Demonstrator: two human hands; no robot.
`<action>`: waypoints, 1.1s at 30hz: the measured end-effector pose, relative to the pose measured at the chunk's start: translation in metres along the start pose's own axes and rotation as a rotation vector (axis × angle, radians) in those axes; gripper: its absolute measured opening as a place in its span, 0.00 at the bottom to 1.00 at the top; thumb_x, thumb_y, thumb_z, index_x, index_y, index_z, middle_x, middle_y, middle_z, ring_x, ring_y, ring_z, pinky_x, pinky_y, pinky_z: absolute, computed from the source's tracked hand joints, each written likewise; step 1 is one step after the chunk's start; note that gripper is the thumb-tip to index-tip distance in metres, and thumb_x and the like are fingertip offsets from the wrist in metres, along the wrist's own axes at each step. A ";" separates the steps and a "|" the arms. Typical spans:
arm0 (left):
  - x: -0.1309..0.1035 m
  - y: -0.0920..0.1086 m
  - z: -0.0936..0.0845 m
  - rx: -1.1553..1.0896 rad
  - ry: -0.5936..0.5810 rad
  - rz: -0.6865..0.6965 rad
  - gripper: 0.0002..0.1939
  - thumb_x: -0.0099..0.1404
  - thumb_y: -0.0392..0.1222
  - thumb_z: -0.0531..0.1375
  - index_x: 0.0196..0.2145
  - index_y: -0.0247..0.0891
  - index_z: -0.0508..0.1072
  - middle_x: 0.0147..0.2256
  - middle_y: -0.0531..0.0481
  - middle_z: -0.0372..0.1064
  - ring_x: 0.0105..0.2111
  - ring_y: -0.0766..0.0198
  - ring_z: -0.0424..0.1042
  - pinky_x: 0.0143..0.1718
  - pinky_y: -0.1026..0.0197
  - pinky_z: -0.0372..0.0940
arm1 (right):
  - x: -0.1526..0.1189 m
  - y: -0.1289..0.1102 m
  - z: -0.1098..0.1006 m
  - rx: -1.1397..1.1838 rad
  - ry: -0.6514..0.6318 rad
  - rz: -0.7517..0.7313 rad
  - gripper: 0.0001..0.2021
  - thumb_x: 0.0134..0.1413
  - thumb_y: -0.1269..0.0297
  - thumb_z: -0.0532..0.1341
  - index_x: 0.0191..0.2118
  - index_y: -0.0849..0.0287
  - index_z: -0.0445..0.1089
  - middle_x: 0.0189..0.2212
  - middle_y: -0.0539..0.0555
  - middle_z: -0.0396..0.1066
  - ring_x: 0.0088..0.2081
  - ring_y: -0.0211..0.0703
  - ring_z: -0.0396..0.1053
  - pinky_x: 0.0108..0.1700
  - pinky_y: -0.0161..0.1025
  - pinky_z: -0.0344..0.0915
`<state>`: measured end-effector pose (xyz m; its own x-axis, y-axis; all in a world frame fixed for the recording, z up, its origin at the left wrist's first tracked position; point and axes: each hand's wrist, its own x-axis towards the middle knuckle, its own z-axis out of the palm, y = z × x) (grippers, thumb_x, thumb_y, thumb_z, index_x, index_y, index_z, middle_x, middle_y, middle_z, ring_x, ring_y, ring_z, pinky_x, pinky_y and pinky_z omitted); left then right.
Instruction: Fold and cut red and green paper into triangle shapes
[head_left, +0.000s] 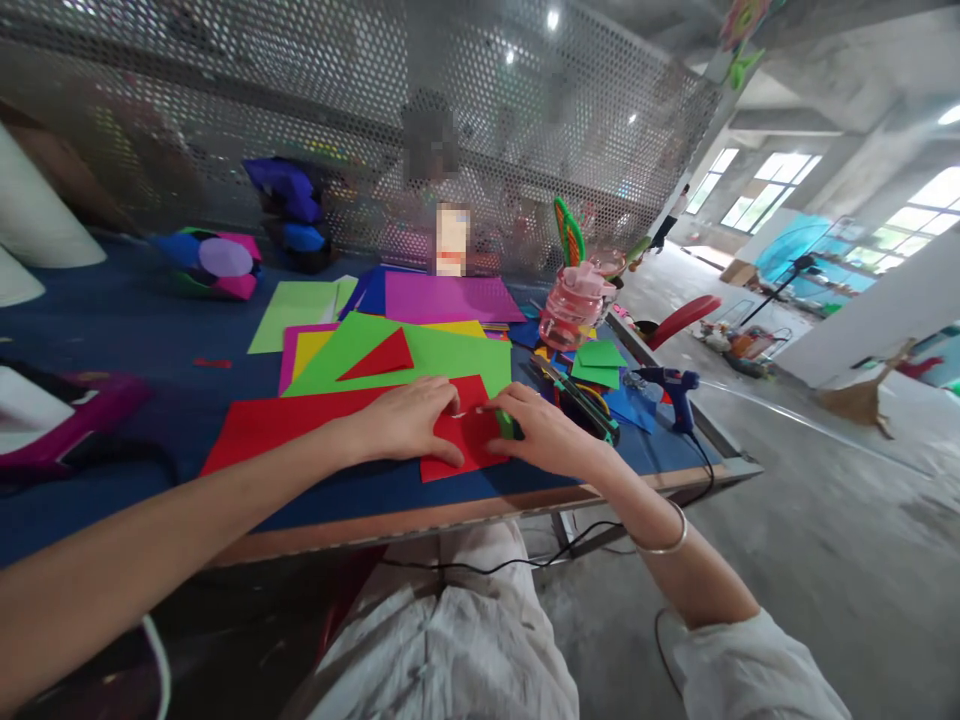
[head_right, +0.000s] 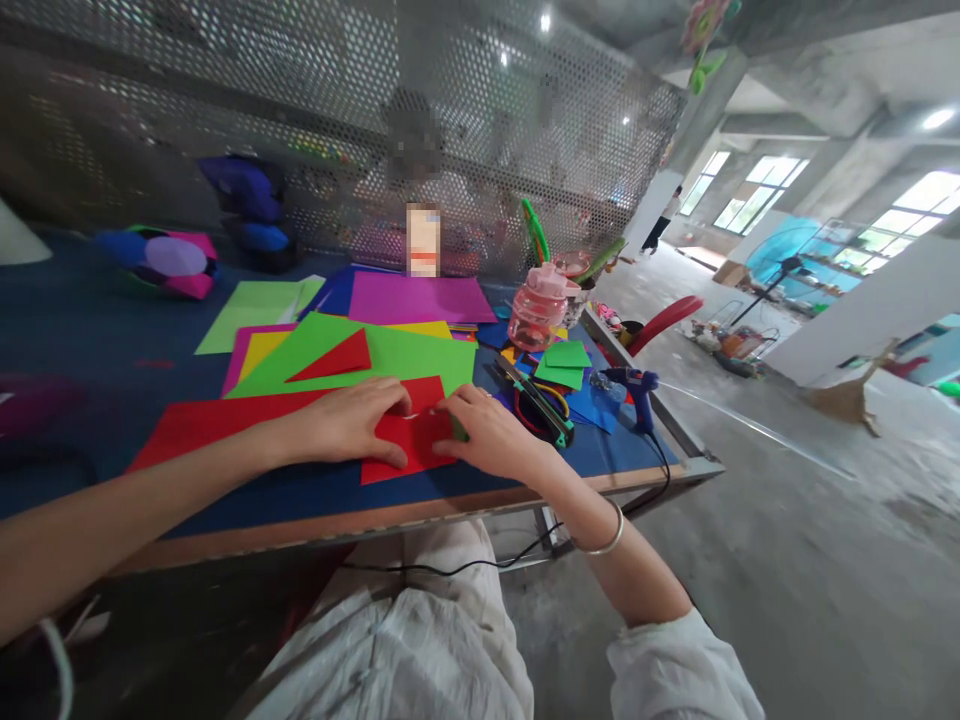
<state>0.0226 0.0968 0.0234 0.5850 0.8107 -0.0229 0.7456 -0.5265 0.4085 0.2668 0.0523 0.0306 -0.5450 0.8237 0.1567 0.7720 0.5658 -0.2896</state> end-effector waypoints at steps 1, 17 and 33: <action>0.000 0.000 0.000 -0.028 0.003 -0.008 0.31 0.48 0.62 0.75 0.43 0.43 0.74 0.48 0.45 0.77 0.51 0.46 0.75 0.51 0.53 0.68 | 0.005 0.000 0.000 0.020 -0.027 -0.025 0.24 0.60 0.59 0.76 0.59 0.56 0.74 0.52 0.59 0.74 0.56 0.53 0.73 0.60 0.49 0.70; 0.007 -0.026 -0.027 -0.562 0.172 -0.039 0.31 0.56 0.69 0.63 0.44 0.41 0.73 0.31 0.48 0.79 0.32 0.55 0.79 0.35 0.55 0.71 | 0.013 0.035 -0.018 0.250 0.341 0.202 0.12 0.69 0.55 0.60 0.40 0.57 0.76 0.34 0.50 0.80 0.36 0.43 0.76 0.39 0.36 0.69; 0.005 -0.019 -0.018 -0.567 0.191 -0.081 0.26 0.52 0.67 0.64 0.37 0.42 0.75 0.28 0.48 0.78 0.28 0.56 0.77 0.30 0.57 0.70 | -0.009 0.148 -0.074 -0.261 0.700 0.979 0.17 0.72 0.56 0.65 0.58 0.60 0.73 0.55 0.59 0.76 0.52 0.51 0.77 0.54 0.53 0.76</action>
<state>0.0060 0.1158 0.0315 0.4263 0.9020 0.0683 0.4683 -0.2847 0.8364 0.4101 0.1318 0.0562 0.5312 0.7014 0.4752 0.8423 -0.3769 -0.3852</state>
